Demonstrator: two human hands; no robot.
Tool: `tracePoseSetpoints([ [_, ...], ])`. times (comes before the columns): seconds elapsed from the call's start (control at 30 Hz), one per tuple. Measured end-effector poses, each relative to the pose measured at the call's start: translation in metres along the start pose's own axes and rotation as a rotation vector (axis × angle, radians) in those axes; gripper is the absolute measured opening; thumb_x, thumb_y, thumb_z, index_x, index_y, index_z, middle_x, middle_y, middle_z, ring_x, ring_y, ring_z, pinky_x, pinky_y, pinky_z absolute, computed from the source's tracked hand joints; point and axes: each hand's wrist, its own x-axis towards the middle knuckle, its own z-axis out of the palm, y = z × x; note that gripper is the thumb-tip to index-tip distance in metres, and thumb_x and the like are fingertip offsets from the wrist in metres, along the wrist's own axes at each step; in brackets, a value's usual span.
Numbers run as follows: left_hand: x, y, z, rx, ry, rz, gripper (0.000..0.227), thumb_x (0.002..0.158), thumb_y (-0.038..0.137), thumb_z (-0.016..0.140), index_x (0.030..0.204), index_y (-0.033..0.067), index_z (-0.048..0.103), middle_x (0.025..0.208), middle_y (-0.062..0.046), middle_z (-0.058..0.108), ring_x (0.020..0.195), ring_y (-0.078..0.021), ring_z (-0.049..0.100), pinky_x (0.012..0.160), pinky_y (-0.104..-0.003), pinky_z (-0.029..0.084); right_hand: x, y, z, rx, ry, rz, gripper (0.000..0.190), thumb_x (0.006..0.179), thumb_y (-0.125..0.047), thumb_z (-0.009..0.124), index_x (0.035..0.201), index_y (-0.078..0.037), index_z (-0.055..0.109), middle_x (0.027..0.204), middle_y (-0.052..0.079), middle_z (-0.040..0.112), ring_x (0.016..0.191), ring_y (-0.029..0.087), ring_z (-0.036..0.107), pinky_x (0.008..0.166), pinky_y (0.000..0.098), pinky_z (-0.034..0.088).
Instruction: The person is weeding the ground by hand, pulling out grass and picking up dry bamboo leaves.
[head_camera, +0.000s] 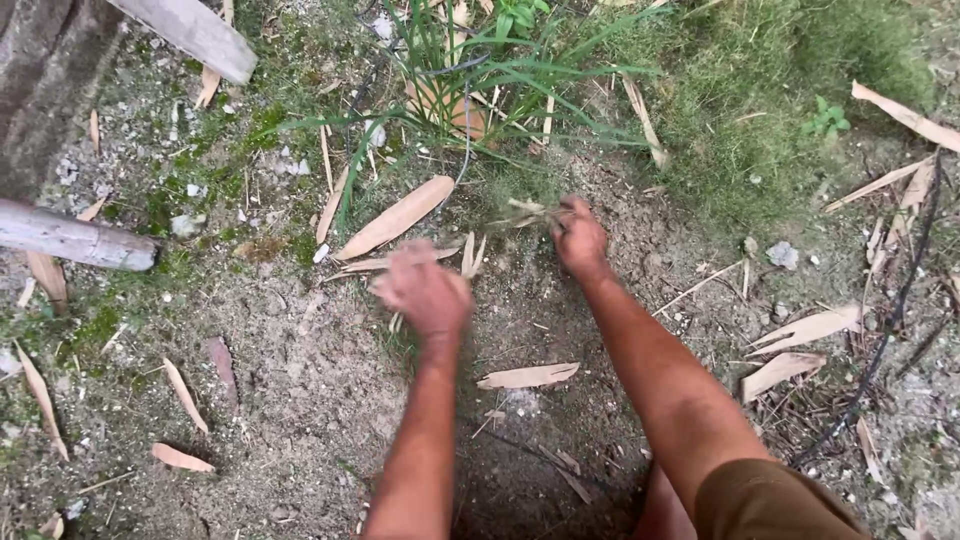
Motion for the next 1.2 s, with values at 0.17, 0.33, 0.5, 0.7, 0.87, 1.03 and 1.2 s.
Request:
tracePoseSetpoints([
  [0.17, -0.056, 0.049, 0.082, -0.245, -0.112, 0.330, 0.069, 0.095, 0.035, 0.050, 0.152, -0.0010, 0.039, 0.157, -0.022, 0.039, 0.149, -0.0342, 0.029, 0.124, -0.054, 0.014, 0.007, 0.069, 0.059, -0.043, 0.191, -0.137, 0.045, 0.083, 0.001, 0.062, 0.125, -0.011, 0.073, 0.130, 0.015, 0.067, 0.117, 0.033, 0.066, 0.099, 0.0372, 0.056],
  [0.33, -0.077, 0.045, 0.105, -0.330, -0.063, 0.225, 0.074, 0.098, 0.043, 0.049, 0.152, -0.0053, 0.035, 0.162, -0.026, 0.031, 0.153, -0.0404, 0.022, 0.124, -0.055, 0.010, 0.016, 0.033, 0.012, 0.365, 0.011, 0.123, 0.029, 0.092, -0.002, 0.065, 0.120, -0.002, 0.068, 0.113, 0.012, 0.067, 0.095, 0.028, 0.068, 0.081, 0.0388, 0.056],
  [0.5, -0.077, 0.044, 0.100, -0.330, -0.075, 0.233, 0.073, 0.098, 0.043, 0.051, 0.153, -0.0033, 0.038, 0.162, -0.024, 0.032, 0.153, -0.0395, 0.024, 0.126, -0.055, 0.012, 0.021, 0.038, 0.003, 0.399, -0.133, 0.008, 0.049, 0.084, 0.000, 0.074, 0.130, -0.009, 0.061, 0.116, 0.000, 0.060, 0.090, 0.017, 0.065, 0.073, 0.0263, 0.056],
  [0.7, -0.077, 0.044, 0.104, -0.326, -0.075, 0.205, 0.070, 0.098, 0.042, 0.051, 0.153, 0.0003, 0.039, 0.163, -0.022, 0.032, 0.154, -0.0381, 0.024, 0.125, -0.054, 0.014, 0.026, 0.051, 0.025, 0.069, -0.069, -0.041, 0.025, 0.089, 0.006, 0.066, 0.108, -0.009, 0.074, 0.105, 0.007, 0.065, 0.084, 0.019, 0.063, 0.070, 0.0310, 0.054],
  [0.87, -0.078, 0.044, 0.105, -0.327, -0.103, 0.187, 0.069, 0.099, 0.042, 0.050, 0.153, 0.0011, 0.040, 0.163, -0.021, 0.032, 0.154, -0.0378, 0.024, 0.125, -0.054, 0.014, 0.030, 0.041, 0.032, 0.310, -0.028, 0.039, 0.026, 0.091, 0.004, 0.056, 0.110, -0.010, 0.068, 0.104, 0.007, 0.066, 0.078, 0.020, 0.063, 0.058, 0.0290, 0.053],
  [1.03, -0.078, 0.045, 0.107, -0.332, -0.113, 0.188, 0.068, 0.099, 0.041, 0.049, 0.154, 0.0017, 0.039, 0.164, -0.020, 0.031, 0.155, -0.0370, 0.023, 0.125, -0.054, 0.014, 0.032, 0.049, 0.046, 0.775, -0.141, 0.436, 0.006, 0.113, -0.013, 0.050, 0.117, -0.010, 0.054, 0.097, 0.008, 0.068, 0.066, 0.019, 0.065, 0.047, 0.0276, 0.046],
  [1.2, -0.078, 0.044, 0.111, -0.300, -0.124, 0.199, 0.069, 0.100, 0.042, 0.046, 0.155, 0.0010, 0.037, 0.164, -0.020, 0.029, 0.155, -0.0361, 0.021, 0.124, -0.053, 0.013, 0.035, 0.042, 0.041, 0.524, -0.066, 0.346, 0.032, 0.095, -0.015, 0.061, 0.125, -0.008, 0.055, 0.107, 0.011, 0.067, 0.086, 0.023, 0.063, 0.070, 0.0375, 0.052],
])
